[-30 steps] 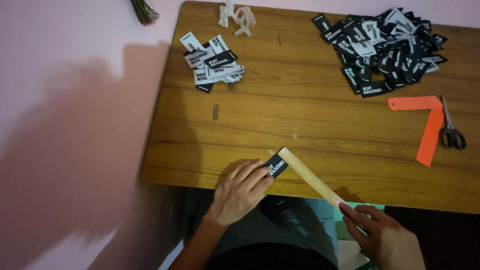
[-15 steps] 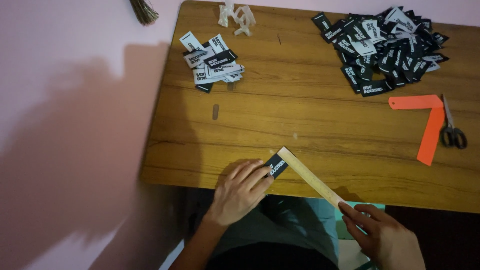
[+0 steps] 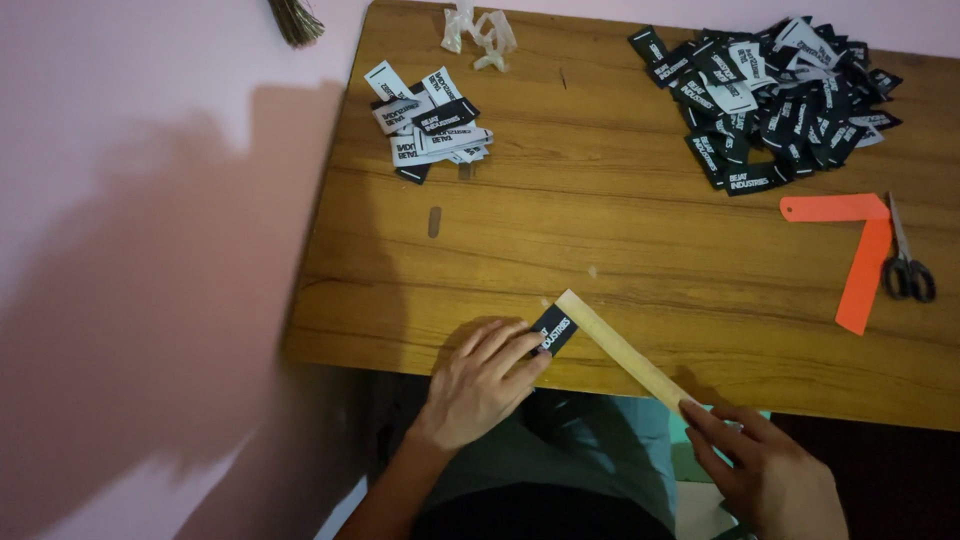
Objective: The person measures small black and white rectangular tags using a metal ruler on a wooden table. They pick up tags from a pile, align the ruler, and place the measured tags into a separate pile. The person repeats this process for several tags throughout the clip.
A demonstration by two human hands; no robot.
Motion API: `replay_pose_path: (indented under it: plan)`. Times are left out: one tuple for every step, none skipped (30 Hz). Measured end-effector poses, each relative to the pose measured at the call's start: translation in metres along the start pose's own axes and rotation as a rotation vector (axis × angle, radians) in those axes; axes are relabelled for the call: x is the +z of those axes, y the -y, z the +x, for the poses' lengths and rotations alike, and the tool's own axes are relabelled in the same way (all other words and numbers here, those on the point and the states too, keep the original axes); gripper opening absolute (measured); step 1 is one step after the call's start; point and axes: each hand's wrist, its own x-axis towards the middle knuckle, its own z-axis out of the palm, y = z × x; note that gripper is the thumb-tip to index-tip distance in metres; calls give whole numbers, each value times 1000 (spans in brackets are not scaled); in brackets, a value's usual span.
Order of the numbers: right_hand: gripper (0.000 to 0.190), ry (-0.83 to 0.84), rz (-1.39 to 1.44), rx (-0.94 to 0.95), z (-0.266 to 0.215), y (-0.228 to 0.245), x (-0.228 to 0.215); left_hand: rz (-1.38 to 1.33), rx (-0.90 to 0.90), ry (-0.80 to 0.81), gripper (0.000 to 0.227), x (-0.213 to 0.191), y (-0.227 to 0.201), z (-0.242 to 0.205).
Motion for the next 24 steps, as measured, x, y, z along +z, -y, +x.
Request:
replay_pose_path:
  plan:
    - [37,-139,26,-74,5,5,-7,-4,1,-24,20,-3,0,4]
    - [37,-141,26,-75,5,5,-9,-3,2,-25,20,-3,1,4]
    - [32,-179,141,-30,6,4,-12,9,-11,-9,27,-3,0,3]
    - [27,-217,255,15,6,3,-15,20,-23,7,35,-3,0,2]
    - [27,-215,257,7,9,10,-24,24,-30,5,35,0,0,0]
    - [28,-222,261,68,12,17,-34,55,-45,84,63,3,0,-3]
    - [28,-233,266,132,15,24,-43,86,-55,163,103,6,2,-5]
    - [28,-234,267,127,18,26,-44,90,-58,161,103,6,2,-3]
    - [28,-232,330,115,18,28,-45,139,-95,232,106,5,1,-2]
    - [28,-229,393,104,19,30,-47,187,-131,303,111,5,1,0]
    - [28,-227,394,103,17,28,-42,187,-133,305,111,7,-1,0]
    - [29,-221,373,95,15,26,-37,205,-141,348,113,10,-2,0]
    - [31,-219,351,85,13,24,-32,225,-148,388,115,14,-3,1]
    - [31,-220,351,84,14,27,-31,226,-149,386,115,15,-3,1]
    - [31,-209,365,77,14,30,-31,229,-153,402,115,15,-2,2]
    - [31,-199,380,70,14,32,-31,232,-157,418,116,16,-1,3]
    - [31,-195,379,71,12,33,-29,229,-157,421,116,15,-2,2]
    - [31,-196,390,74,11,34,-27,248,-161,382,126,14,-2,1]
    - [32,-200,402,76,11,36,-25,268,-164,342,136,13,-2,1]
    - [32,-200,402,77,12,34,-22,268,-164,342,136,13,-2,-1]
    - [32,-195,378,75,12,32,-20,237,-176,330,127,14,-2,-1]
    - [33,-190,353,73,12,30,-18,205,-188,317,119,14,-2,-1]
    - [33,-195,354,78,15,32,-20,207,-182,317,119,13,-2,1]
    - [31,-198,387,75,17,34,-21,205,-169,311,114,13,-1,3]
